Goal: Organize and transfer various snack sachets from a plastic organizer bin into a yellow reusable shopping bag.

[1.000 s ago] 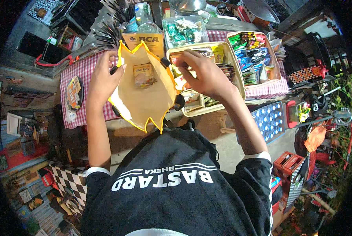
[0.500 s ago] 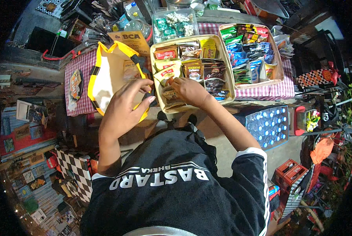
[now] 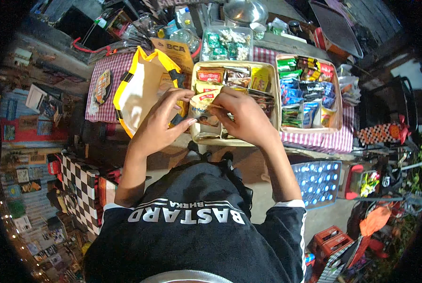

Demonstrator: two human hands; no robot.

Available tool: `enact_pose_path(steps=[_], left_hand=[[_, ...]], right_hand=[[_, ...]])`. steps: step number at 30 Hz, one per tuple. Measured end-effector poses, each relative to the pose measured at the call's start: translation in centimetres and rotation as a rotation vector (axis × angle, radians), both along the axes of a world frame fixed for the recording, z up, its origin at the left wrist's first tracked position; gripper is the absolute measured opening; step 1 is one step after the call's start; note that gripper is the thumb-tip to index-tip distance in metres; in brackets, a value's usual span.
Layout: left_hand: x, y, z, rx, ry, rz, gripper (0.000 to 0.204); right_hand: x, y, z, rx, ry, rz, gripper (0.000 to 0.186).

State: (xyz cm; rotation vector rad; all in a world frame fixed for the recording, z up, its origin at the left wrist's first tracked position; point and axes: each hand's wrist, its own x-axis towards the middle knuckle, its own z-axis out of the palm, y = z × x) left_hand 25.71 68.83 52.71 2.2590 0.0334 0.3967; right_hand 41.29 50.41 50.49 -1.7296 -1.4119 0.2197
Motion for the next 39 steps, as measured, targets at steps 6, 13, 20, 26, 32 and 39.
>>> enact_pose_path(steps=[6, 13, 20, 26, 32, 39], left_hand=[[-0.2, 3.4, 1.2, -0.213, 0.186, 0.018, 0.041], [-1.7, 11.6, 2.5, 0.116, 0.252, 0.207, 0.049], [-0.3, 13.8, 0.3, 0.342, 0.702, 0.074, 0.051], [5.5, 13.1, -2.2, 0.619, 0.991, -0.015, 0.032], [10.7, 17.8, -9.8, 0.231, 1.221, 0.144, 0.033], [11.0, 22.5, -22.9, 0.670, 0.791, 0.060, 0.029]], right_hand=[[0.3, 3.5, 4.5, 0.157, 0.122, -0.032, 0.017], [0.5, 10.4, 1.6, 0.005, 0.123, 0.097, 0.033], [-0.6, 12.0, 0.5, -0.097, -0.091, 0.127, 0.043], [-0.9, 12.8, -0.7, -0.044, -0.298, 0.145, 0.050], [-1.4, 12.1, -1.8, -0.096, -0.234, 0.189, 0.051], [-1.9, 12.5, -1.5, -0.071, -0.206, 0.228, 0.052]])
